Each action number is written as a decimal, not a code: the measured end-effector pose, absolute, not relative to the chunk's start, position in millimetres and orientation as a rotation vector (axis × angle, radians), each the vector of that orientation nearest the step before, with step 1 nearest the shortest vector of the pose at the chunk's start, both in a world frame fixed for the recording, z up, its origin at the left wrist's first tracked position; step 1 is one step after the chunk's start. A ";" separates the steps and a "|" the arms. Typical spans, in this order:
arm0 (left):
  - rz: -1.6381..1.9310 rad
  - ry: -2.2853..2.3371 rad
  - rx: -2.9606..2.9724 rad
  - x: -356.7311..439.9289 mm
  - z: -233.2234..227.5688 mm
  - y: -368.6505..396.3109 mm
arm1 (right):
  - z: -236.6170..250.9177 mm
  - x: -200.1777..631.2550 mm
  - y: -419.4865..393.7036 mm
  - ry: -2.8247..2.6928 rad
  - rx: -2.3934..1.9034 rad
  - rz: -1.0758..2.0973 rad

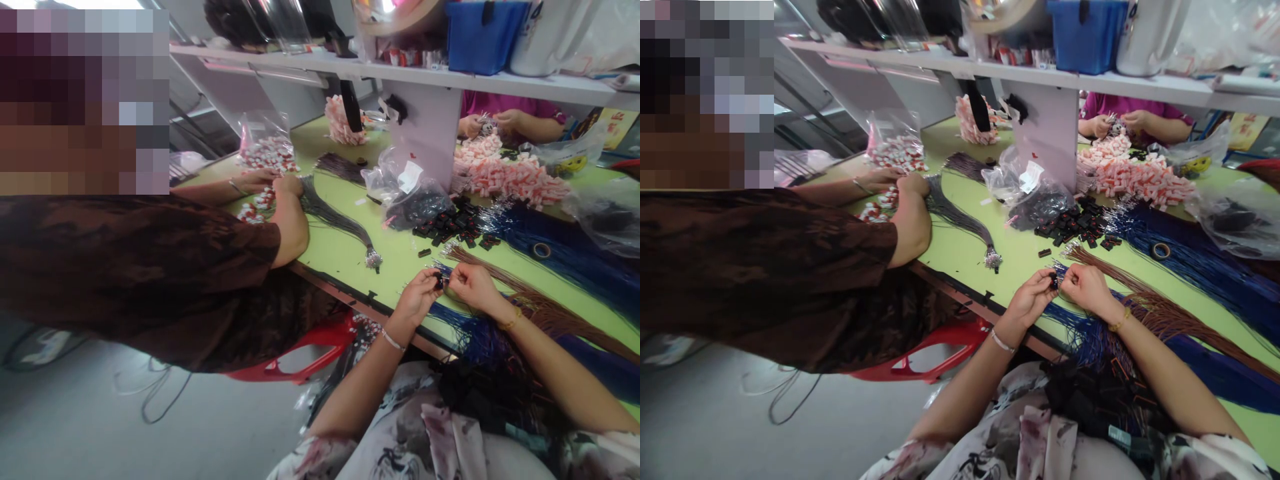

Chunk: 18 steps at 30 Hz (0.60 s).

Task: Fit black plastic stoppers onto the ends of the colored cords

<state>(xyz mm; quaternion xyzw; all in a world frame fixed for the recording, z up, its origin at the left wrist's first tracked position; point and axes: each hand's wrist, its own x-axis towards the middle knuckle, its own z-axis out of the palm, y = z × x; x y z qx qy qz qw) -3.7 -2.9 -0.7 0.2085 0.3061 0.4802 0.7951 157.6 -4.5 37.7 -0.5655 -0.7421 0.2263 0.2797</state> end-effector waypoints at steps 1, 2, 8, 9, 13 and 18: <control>1.036 0.658 0.452 -3.8 -0.6 -2.9 | 37.6 157.4 -4.5 -1.989 -1.517 0.610; 1.040 0.658 0.458 -3.7 -0.7 -3.1 | 37.6 157.1 -4.6 -1.984 -1.518 0.613; 1.081 0.728 0.553 -0.1 -4.6 -6.2 | 37.5 153.5 -5.8 -1.997 -1.497 0.645; 1.087 0.750 0.581 0.7 -5.0 -6.9 | 38.0 153.4 -5.9 -2.015 -1.489 0.634; 1.080 0.777 0.608 2.0 -3.8 -8.5 | 42.8 156.0 -6.3 -2.129 -1.410 0.533; 1.062 0.789 0.576 1.2 -2.9 -7.0 | 43.0 157.0 -8.9 -2.128 -1.374 0.602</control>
